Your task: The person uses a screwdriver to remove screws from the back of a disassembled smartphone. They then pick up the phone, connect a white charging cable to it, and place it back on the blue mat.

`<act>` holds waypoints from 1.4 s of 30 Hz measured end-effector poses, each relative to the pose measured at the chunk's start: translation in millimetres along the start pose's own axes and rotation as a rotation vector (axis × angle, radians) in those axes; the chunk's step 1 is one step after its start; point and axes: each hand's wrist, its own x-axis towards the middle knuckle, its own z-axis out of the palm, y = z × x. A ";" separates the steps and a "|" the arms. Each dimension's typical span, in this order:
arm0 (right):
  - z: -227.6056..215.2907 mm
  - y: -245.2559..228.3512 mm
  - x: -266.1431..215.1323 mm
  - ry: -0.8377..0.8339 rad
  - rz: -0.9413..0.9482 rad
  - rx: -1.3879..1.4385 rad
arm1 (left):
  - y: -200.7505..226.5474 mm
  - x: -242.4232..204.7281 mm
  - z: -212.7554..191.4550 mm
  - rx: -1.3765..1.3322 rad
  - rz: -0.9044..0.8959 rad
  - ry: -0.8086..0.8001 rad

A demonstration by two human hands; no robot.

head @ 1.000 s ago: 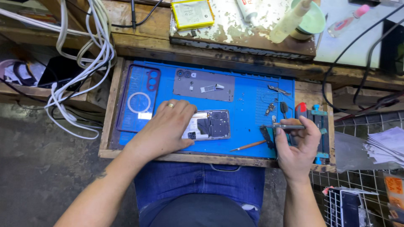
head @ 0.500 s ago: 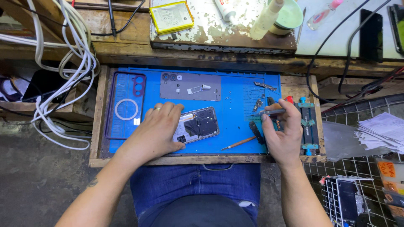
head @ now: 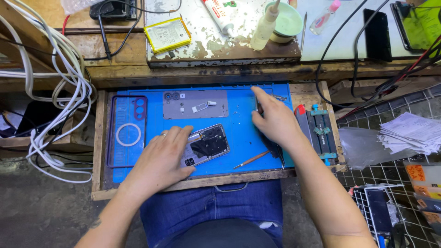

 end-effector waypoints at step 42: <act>73.7 -60.4 -27.4 -0.204 0.179 1.849 | -20.3 14.7 73.2 -2.464 0.081 -0.178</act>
